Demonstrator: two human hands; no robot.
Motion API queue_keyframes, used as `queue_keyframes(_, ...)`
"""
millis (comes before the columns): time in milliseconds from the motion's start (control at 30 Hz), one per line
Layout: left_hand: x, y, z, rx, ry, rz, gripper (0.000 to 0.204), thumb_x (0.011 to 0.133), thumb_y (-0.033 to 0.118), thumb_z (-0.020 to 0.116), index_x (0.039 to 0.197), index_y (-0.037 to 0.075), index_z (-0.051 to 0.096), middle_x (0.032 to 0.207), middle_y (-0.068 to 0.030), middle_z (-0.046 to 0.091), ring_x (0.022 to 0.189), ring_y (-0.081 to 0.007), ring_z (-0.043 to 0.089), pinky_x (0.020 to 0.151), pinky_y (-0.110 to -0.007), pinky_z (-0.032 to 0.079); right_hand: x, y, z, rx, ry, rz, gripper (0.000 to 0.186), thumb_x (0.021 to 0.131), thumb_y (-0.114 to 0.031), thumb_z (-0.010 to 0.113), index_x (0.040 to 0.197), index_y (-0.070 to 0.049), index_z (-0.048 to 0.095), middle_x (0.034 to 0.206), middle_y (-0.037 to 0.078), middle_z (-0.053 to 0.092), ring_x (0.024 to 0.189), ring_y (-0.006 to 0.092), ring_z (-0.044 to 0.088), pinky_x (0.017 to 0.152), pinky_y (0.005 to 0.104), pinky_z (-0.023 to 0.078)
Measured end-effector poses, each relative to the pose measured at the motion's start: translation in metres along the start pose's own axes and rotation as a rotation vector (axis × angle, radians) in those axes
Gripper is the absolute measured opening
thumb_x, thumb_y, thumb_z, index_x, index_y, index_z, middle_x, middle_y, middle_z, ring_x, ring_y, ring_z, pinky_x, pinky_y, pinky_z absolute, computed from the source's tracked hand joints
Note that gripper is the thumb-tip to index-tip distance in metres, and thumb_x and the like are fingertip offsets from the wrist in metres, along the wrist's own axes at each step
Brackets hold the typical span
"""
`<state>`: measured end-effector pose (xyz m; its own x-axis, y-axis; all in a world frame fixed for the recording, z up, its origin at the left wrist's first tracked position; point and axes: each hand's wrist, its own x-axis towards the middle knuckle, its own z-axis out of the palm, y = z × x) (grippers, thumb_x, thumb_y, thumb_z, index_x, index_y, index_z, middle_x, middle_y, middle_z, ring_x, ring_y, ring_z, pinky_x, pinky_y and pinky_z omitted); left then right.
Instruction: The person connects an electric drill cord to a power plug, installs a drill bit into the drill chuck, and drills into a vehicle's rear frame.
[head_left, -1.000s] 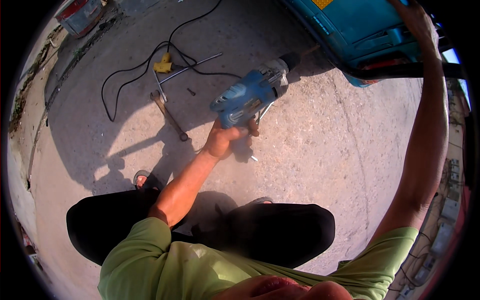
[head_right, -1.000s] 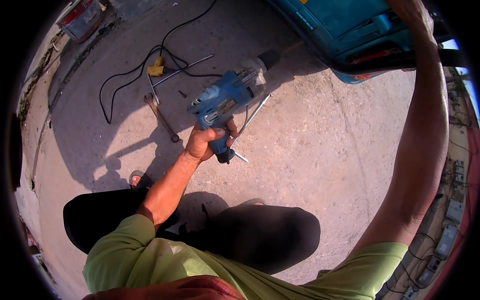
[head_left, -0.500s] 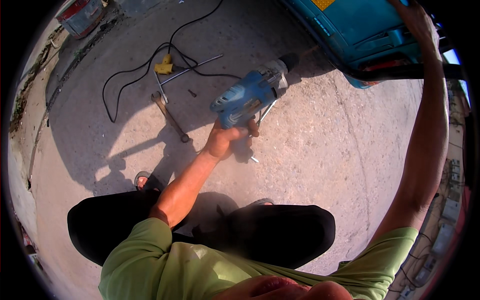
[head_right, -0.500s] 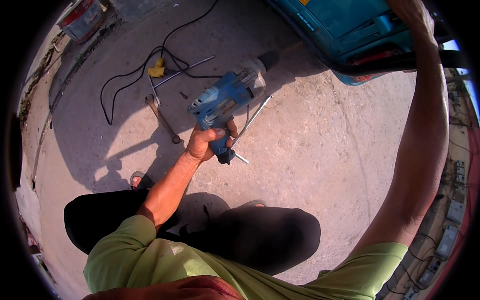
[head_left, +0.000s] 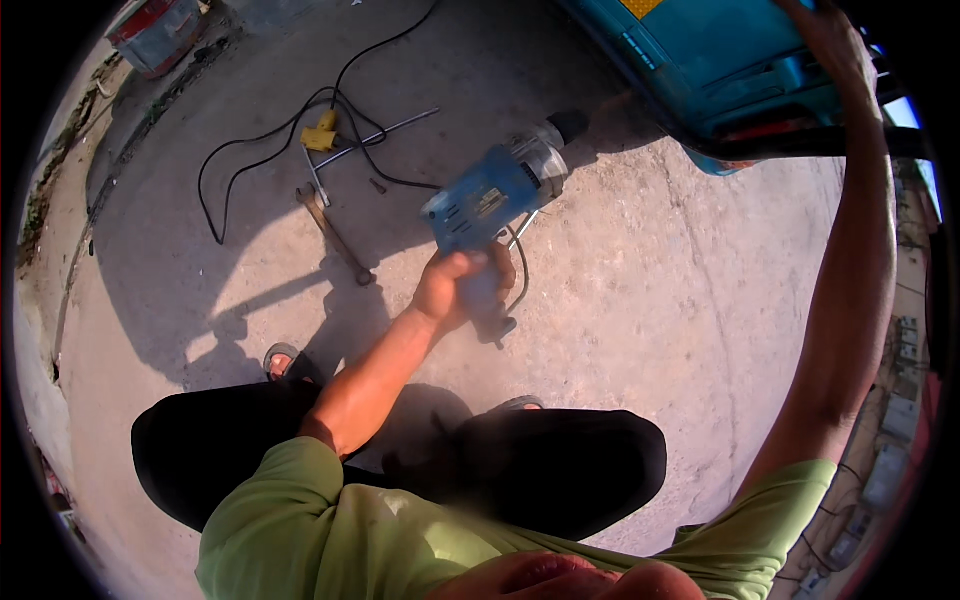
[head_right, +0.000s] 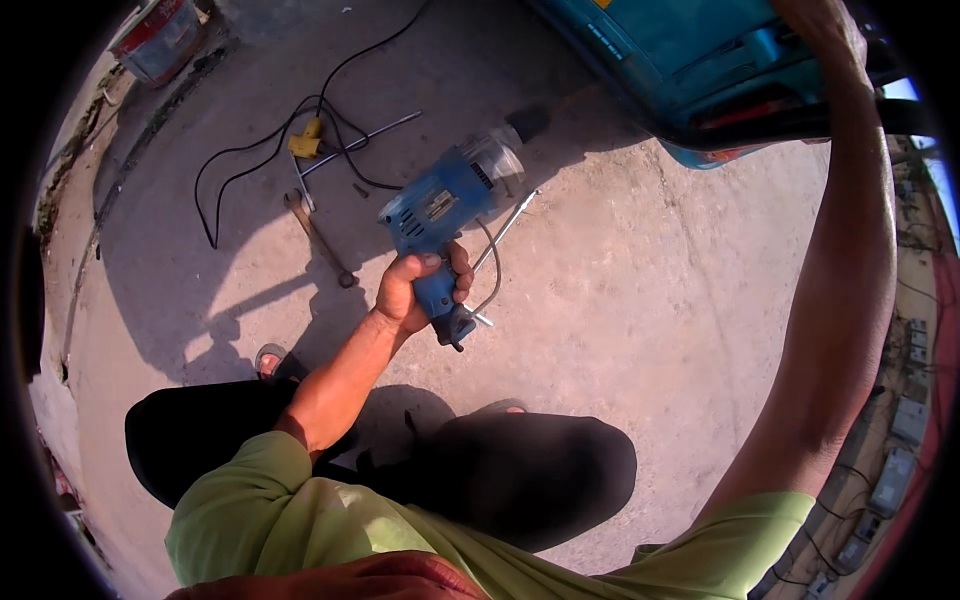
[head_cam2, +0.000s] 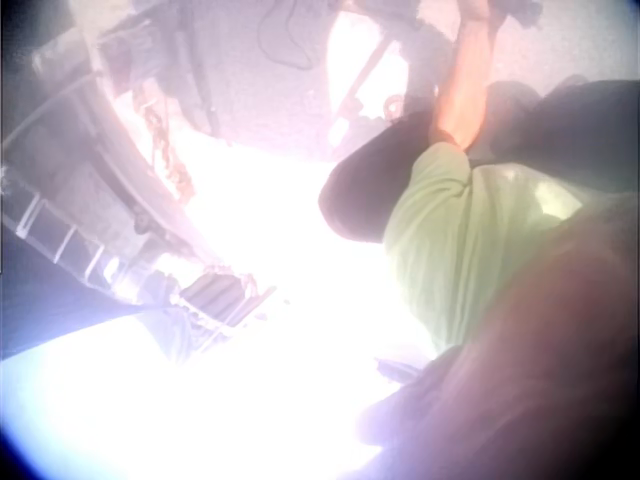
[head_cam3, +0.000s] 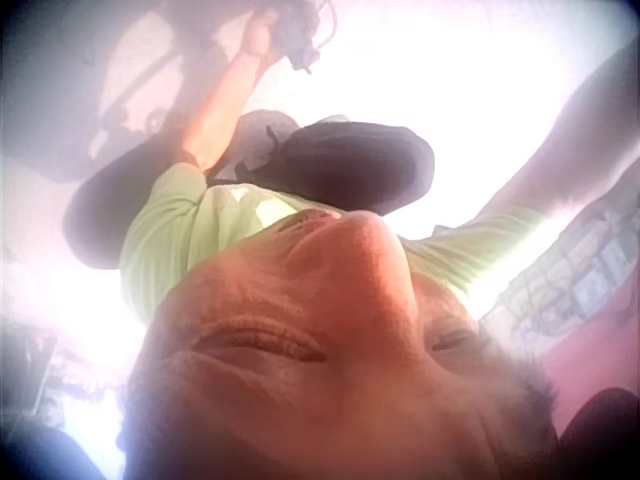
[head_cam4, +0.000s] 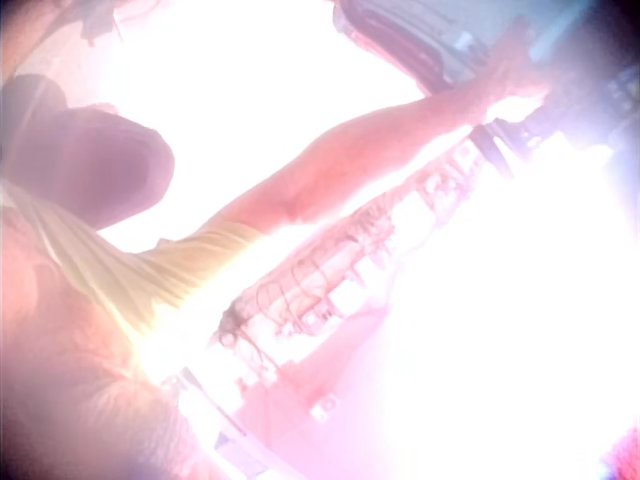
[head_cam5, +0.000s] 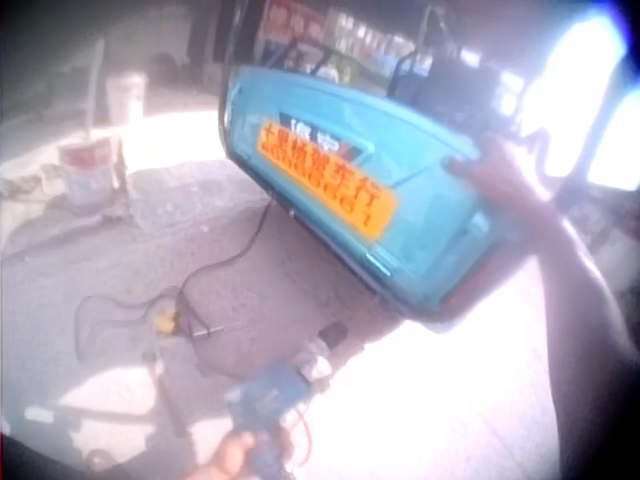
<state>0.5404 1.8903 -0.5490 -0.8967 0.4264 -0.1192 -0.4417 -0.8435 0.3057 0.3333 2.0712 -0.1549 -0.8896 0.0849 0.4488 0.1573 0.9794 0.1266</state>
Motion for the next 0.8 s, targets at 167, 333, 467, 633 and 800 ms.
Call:
queue_keyframes(167, 0.000, 0.002, 0.008, 0.108, 0.053, 0.019, 0.041, 0.089, 0.017, 0.066, 0.125, -0.001, 0.060, 0.099, -0.0138, 0.071, 0.087, -0.0242, 0.071, 0.072, -0.036, 0.061, -0.001, 0.002, 0.005, 0.258, 0.038, 0.036, 0.060, 0.092, -0.032, 0.074, 0.139, 0.002, 0.060, 0.124, 0.022, 0.069, 0.104, 0.0302, 0.071, 0.087, 0.0413, 0.062)
queue_keyframes(333, -0.005, 0.002, 0.022, 0.249, 0.038, 0.106, 0.045, 0.089, 0.007, 0.062, 0.132, -0.002, 0.055, 0.108, -0.0158, 0.069, 0.095, -0.0246, 0.070, 0.075, -0.036, 0.061, -0.002, 0.013, 0.006, 0.318, 0.054, -0.097, 0.061, 0.093, -0.030, 0.074, 0.144, -0.001, 0.057, 0.126, 0.021, 0.069, 0.106, 0.0293, 0.070, 0.089, 0.0405, 0.061)
queue_keyframes(467, -0.008, 0.007, 0.035, 0.393, 0.110, 0.148, 0.041, 0.088, 0.005, 0.063, 0.127, -0.002, 0.057, 0.106, -0.0155, 0.068, 0.093, -0.0225, 0.069, 0.075, -0.035, 0.059, -0.009, 0.007, 0.012, 0.346, 0.084, -0.090, 0.062, 0.093, -0.029, 0.074, 0.147, -0.003, 0.055, 0.127, 0.022, 0.069, 0.106, 0.0289, 0.071, 0.090, 0.0406, 0.061)
queue_keyframes(633, 0.006, -0.007, 0.029, 0.218, 0.008, 0.078, 0.048, 0.084, 0.008, 0.068, 0.130, 0.000, 0.058, 0.099, -0.0093, 0.069, 0.085, -0.0202, 0.067, 0.069, -0.035, 0.059, -0.002, 0.012, -0.008, 0.184, 0.100, -0.106, 0.062, 0.094, -0.031, 0.073, 0.147, -0.003, 0.055, 0.125, 0.022, 0.070, 0.105, 0.0293, 0.071, 0.092, 0.0405, 0.061)
queue_keyframes(800, -0.007, -0.005, 0.013, -0.109, 0.093, -0.048, 0.031, 0.087, 0.023, 0.065, 0.110, 0.002, 0.066, 0.096, -0.0114, 0.067, 0.079, -0.0231, 0.065, 0.073, -0.036, 0.054, 0.006, 0.008, 0.011, 0.221, 0.008, -0.025, 0.063, 0.094, -0.032, 0.073, 0.148, -0.004, 0.055, 0.123, 0.021, 0.070, 0.104, 0.0296, 0.071, 0.094, 0.0411, 0.060)
